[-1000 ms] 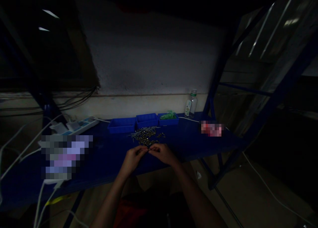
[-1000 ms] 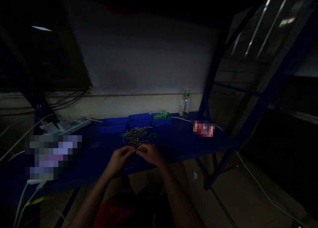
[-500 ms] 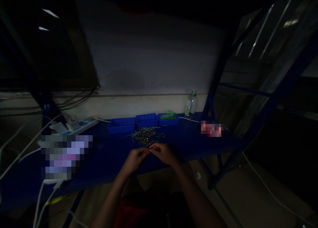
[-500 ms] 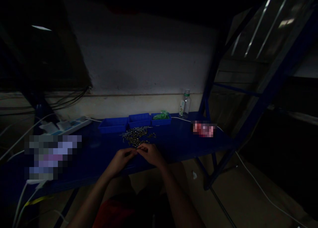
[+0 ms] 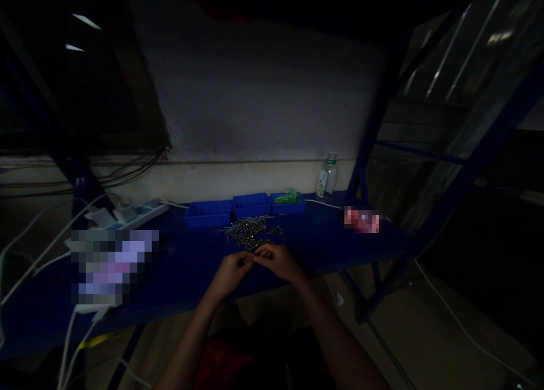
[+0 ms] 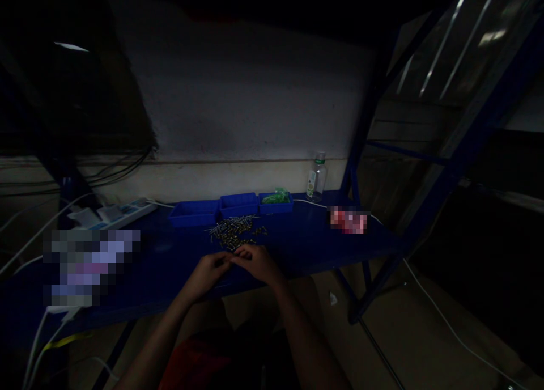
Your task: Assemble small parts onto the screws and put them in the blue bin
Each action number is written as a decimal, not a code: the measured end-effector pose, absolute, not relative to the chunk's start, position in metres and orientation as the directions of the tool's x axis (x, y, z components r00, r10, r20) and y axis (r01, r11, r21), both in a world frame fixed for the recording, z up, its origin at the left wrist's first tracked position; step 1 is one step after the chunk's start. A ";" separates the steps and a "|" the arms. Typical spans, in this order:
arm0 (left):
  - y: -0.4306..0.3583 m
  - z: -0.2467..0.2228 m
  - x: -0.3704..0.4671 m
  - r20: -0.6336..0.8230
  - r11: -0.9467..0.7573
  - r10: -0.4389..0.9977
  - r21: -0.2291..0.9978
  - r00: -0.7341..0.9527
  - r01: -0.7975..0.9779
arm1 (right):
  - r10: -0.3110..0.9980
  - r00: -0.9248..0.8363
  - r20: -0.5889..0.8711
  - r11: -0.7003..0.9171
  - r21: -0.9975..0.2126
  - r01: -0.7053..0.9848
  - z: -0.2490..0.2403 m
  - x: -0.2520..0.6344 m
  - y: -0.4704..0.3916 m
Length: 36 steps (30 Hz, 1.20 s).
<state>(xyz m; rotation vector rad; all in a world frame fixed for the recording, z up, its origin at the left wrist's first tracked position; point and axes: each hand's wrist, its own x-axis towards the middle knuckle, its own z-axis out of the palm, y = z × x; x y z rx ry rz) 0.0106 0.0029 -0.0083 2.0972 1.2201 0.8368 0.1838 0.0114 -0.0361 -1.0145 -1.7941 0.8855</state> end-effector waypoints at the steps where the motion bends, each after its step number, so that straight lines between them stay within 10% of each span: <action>1: 0.003 -0.008 0.011 0.233 -0.427 0.890 0.729 0.393 0.536 | 0.894 -0.292 0.341 0.419 -0.866 0.272 -0.036 0.184 0.012; 36: 0.003 -0.012 0.010 0.236 -0.416 0.896 0.745 0.377 0.521 | 0.888 -0.255 0.384 0.452 -0.834 0.318 -0.036 0.183 0.012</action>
